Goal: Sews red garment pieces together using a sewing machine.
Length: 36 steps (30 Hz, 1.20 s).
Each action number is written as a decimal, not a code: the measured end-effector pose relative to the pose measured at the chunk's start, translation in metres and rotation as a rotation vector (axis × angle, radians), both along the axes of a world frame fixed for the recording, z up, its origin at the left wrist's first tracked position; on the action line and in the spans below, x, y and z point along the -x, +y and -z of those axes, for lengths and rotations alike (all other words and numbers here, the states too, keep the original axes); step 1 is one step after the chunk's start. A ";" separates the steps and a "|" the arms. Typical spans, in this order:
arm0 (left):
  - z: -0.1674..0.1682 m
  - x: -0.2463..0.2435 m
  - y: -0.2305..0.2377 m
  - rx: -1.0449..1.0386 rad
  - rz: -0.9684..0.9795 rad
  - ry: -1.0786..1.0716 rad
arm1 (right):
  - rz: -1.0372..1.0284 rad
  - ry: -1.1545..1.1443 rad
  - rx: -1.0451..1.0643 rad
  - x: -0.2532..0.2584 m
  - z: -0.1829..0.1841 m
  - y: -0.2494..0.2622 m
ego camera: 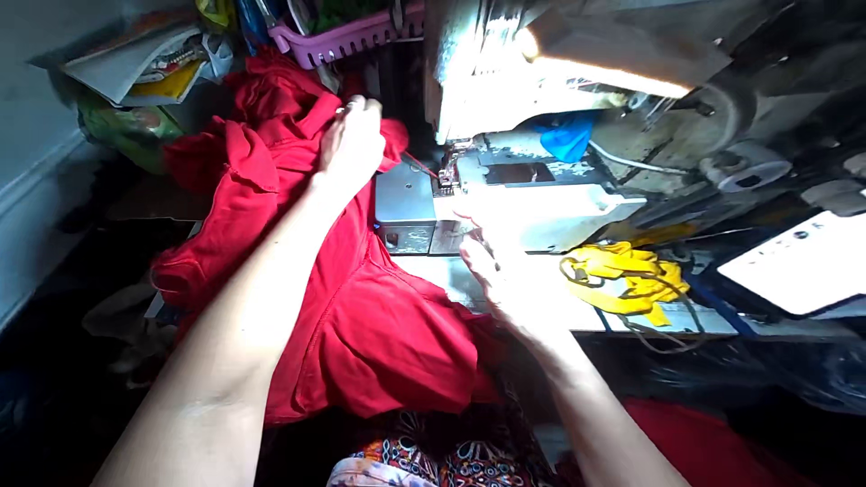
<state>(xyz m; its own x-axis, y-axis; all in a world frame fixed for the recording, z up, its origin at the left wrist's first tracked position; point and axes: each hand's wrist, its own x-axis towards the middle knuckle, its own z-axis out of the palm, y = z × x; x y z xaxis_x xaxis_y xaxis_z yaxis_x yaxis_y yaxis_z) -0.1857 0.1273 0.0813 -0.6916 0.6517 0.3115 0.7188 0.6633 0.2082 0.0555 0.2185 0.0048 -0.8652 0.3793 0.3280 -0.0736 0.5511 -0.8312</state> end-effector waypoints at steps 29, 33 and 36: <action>0.006 -0.015 -0.138 -0.010 0.052 0.054 | -0.331 -0.411 0.051 -0.010 0.002 -0.026; -0.039 0.013 -0.178 -0.203 0.028 0.103 | -0.337 -0.423 0.267 -0.017 -0.007 -0.011; -0.046 0.043 -0.224 -0.508 -0.265 0.039 | -0.266 -0.364 0.318 -0.024 -0.007 -0.004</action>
